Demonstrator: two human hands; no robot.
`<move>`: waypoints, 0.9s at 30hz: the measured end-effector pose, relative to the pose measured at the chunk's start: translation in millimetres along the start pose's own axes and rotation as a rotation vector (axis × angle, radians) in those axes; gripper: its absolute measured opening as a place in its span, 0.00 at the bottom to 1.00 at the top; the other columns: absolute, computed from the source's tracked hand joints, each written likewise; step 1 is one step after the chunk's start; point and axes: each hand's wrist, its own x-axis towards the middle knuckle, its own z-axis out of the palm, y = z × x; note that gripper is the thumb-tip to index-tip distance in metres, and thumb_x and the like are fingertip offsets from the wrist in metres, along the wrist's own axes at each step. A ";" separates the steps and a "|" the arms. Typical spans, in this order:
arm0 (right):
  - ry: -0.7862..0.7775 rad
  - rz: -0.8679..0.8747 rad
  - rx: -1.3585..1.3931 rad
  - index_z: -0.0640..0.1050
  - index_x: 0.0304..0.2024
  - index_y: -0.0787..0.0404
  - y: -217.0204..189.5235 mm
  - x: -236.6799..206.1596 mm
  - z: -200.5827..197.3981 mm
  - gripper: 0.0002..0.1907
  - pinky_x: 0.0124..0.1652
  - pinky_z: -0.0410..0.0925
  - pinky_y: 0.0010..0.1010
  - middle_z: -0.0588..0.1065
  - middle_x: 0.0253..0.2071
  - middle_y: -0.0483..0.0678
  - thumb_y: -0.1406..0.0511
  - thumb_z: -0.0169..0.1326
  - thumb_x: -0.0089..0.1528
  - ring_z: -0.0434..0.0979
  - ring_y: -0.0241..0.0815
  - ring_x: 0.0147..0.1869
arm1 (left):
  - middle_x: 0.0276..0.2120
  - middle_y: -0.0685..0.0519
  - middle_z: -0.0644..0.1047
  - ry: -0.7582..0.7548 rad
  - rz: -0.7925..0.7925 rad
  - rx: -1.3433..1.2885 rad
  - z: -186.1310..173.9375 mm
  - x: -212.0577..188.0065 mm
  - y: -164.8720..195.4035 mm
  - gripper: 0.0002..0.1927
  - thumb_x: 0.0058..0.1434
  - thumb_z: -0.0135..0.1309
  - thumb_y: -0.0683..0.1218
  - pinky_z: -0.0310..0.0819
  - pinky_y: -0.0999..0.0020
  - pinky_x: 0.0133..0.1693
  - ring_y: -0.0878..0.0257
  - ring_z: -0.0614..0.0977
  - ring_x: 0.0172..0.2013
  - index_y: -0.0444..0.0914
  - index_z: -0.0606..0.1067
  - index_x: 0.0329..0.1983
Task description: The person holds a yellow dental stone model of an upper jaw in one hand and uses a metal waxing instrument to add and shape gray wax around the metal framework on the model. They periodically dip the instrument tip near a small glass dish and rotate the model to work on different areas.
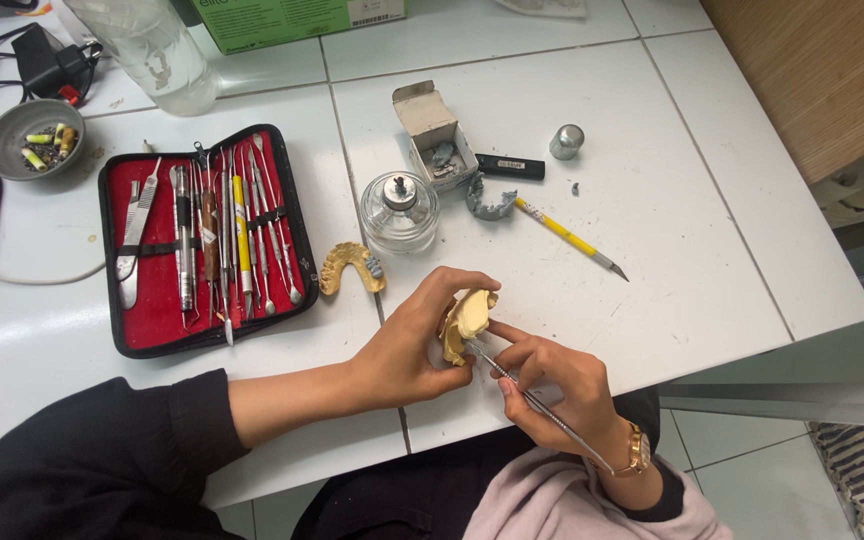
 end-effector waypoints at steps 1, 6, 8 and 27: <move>0.002 -0.017 -0.001 0.67 0.29 0.61 0.0 -0.1 0.2 0.12 0.57 0.79 0.42 0.80 0.33 0.54 0.76 0.57 0.56 0.87 0.54 0.51 | 0.58 0.46 0.68 -0.002 -0.004 -0.007 -0.2 -0.3 -0.1 0.42 0.47 0.62 0.37 0.74 0.60 0.56 0.51 0.74 0.60 0.39 0.61 0.67; -0.004 0.007 0.004 0.67 0.29 0.61 0.5 -0.9 0.5 0.12 0.53 0.80 0.40 0.81 0.34 0.55 0.76 0.58 0.56 0.85 0.59 0.55 | 0.58 0.45 0.68 0.001 0.002 0.005 -0.7 -0.6 0.1 0.42 0.48 0.62 0.37 0.74 0.60 0.57 0.51 0.74 0.60 0.40 0.61 0.67; -0.002 0.011 0.001 0.66 0.29 0.61 1.2 -1.7 0.2 0.12 0.53 0.80 0.39 0.81 0.35 0.55 0.76 0.58 0.56 0.85 0.59 0.55 | 0.58 0.46 0.68 -0.002 -0.013 -0.008 -0.1 -0.4 0.6 0.42 0.48 0.61 0.37 0.74 0.60 0.57 0.51 0.74 0.60 0.40 0.61 0.67; 0.034 0.076 -0.048 0.68 0.28 0.61 0.3 -3.2 2.4 0.12 0.41 0.80 0.30 0.80 0.33 0.52 0.75 0.59 0.57 0.87 0.53 0.51 | 0.57 0.46 0.69 -0.003 0.031 0.019 -0.8 2.0 1.7 0.42 0.46 0.61 0.36 0.72 0.58 0.60 0.51 0.74 0.61 0.41 0.63 0.67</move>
